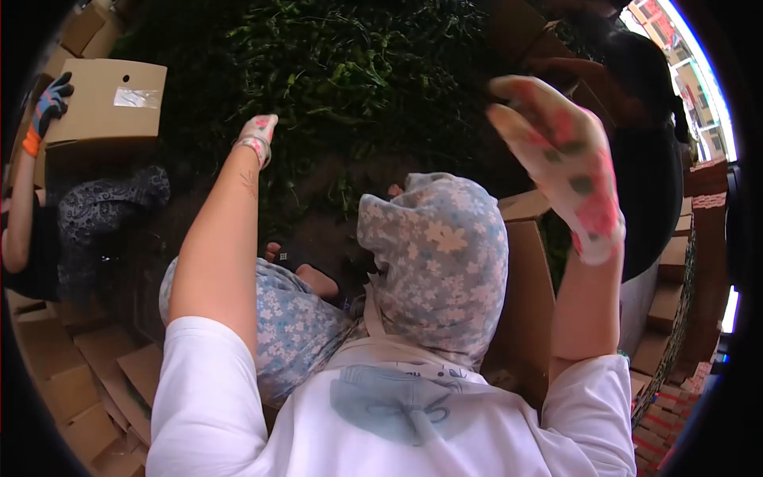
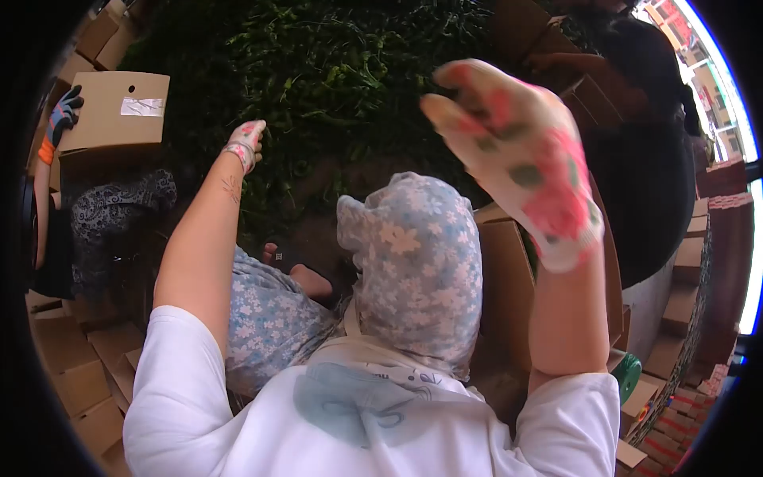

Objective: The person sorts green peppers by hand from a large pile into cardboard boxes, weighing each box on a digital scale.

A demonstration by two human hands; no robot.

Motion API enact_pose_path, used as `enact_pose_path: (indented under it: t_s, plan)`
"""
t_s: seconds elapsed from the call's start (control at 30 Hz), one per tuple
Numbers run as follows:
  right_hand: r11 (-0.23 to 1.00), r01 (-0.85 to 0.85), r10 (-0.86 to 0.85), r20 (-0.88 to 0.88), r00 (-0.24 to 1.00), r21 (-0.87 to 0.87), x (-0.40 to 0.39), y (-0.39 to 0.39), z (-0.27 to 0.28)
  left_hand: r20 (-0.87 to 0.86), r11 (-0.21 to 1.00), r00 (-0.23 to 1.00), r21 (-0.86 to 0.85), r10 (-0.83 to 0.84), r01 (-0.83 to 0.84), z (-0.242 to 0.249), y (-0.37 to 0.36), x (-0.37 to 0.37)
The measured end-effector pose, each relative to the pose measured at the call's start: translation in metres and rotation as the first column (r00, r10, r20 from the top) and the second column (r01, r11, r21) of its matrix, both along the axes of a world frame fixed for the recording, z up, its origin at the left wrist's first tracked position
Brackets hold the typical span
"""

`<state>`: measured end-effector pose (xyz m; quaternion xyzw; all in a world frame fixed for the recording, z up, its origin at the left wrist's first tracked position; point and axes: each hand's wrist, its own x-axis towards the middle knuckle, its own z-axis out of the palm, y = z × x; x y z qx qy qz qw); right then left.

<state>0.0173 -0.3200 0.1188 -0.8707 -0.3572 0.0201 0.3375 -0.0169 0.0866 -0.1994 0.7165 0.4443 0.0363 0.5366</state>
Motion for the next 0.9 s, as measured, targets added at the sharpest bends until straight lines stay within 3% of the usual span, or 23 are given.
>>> enact_pose_path:
  t_s: [0.07, 0.1, 0.13, 0.2, 0.27, 0.3, 0.33, 0.4, 0.47, 0.5, 0.57, 0.67, 0.73, 0.8, 0.87, 0.9]
  plan:
    - [0.972, -0.235, 0.233, -0.071, 0.970, -0.016, 0.065, 0.084, -0.042, -0.084, 0.985, 0.990, -0.119, 0.116, -0.126, -0.043, -0.012, -0.020]
    - [0.964, -0.247, 0.224, -0.198, 0.954, -0.101, 0.093, 0.118, -0.071, -0.068, 0.992, 0.995, -0.099, 0.072, -0.079, -0.081, -0.012, -0.026]
    - [0.947, -0.262, 0.194, -0.320, 0.927, -0.184, 0.120, 0.141, -0.101, -0.114, 0.943, 0.983, -0.286, 0.141, -0.169, -0.089, -0.026, -0.024]
    - [0.935, -0.212, 0.122, -0.306, 0.944, -0.283, 0.177, 0.160, -0.181, 0.013, 0.737, 0.952, -0.637, 0.305, -0.227, -0.073, -0.058, -0.014]
    - [0.882, -0.115, 0.000, -0.246, 0.969, -0.456, 0.211, 0.163, -0.237, 0.095, 0.643, 0.936, -0.750, 0.338, -0.156, -0.087, -0.072, 0.013]
    - [0.904, -0.088, -0.083, -0.375, 0.923, -0.418, 0.228, 0.164, -0.259, 0.080, 0.603, 0.909, -0.772, 0.410, -0.203, -0.087, -0.080, 0.032]
    - [0.901, -0.087, -0.094, -0.387, 0.917, -0.425, 0.243, 0.170, -0.291, 0.054, 0.555, 0.878, -0.793, 0.476, -0.252, -0.083, -0.088, 0.050]
    - [0.980, -0.048, -0.026, -0.364, 0.931, -0.192, 0.270, 0.176, -0.351, 0.033, 0.503, 0.853, -0.819, 0.521, -0.276, -0.079, -0.099, 0.090]
    - [0.990, 0.004, -0.065, -0.427, 0.902, -0.143, 0.260, 0.191, -0.359, -0.072, 0.423, 0.710, -0.760, 0.701, -0.494, -0.055, -0.117, 0.124]
    - [0.973, 0.026, -0.114, -0.379, 0.918, -0.230, 0.252, 0.201, -0.350, -0.089, 0.422, 0.714, -0.754, 0.694, -0.504, -0.049, -0.121, 0.135]
    - [0.930, 0.042, -0.163, -0.304, 0.939, -0.366, 0.243, 0.208, -0.338, 0.007, 0.470, 0.682, -0.730, 0.732, -0.497, -0.044, -0.127, 0.151]
    - [0.956, -0.050, -0.083, -0.430, 0.899, -0.290, 0.281, 0.198, -0.341, 0.089, 0.548, 0.767, -0.751, 0.635, -0.367, -0.051, -0.113, 0.148]
    - [0.947, 0.001, -0.168, -0.490, 0.855, -0.322, 0.281, 0.208, -0.329, 0.009, 0.535, 0.796, -0.745, 0.605, -0.398, -0.055, -0.106, 0.157]
    - [0.901, -0.053, -0.171, -0.463, 0.870, -0.431, 0.273, 0.216, -0.319, -0.086, 0.380, 0.731, -0.810, 0.676, -0.447, -0.045, -0.102, 0.171]
    - [0.877, -0.116, -0.144, -0.486, 0.862, -0.466, 0.260, 0.214, -0.297, -0.083, 0.377, 0.702, -0.796, 0.708, -0.474, -0.043, -0.103, 0.174]
    - [0.907, -0.122, -0.126, -0.536, 0.835, -0.404, 0.263, 0.210, -0.306, 0.000, 0.405, 0.730, -0.832, 0.683, -0.379, -0.048, -0.102, 0.169]
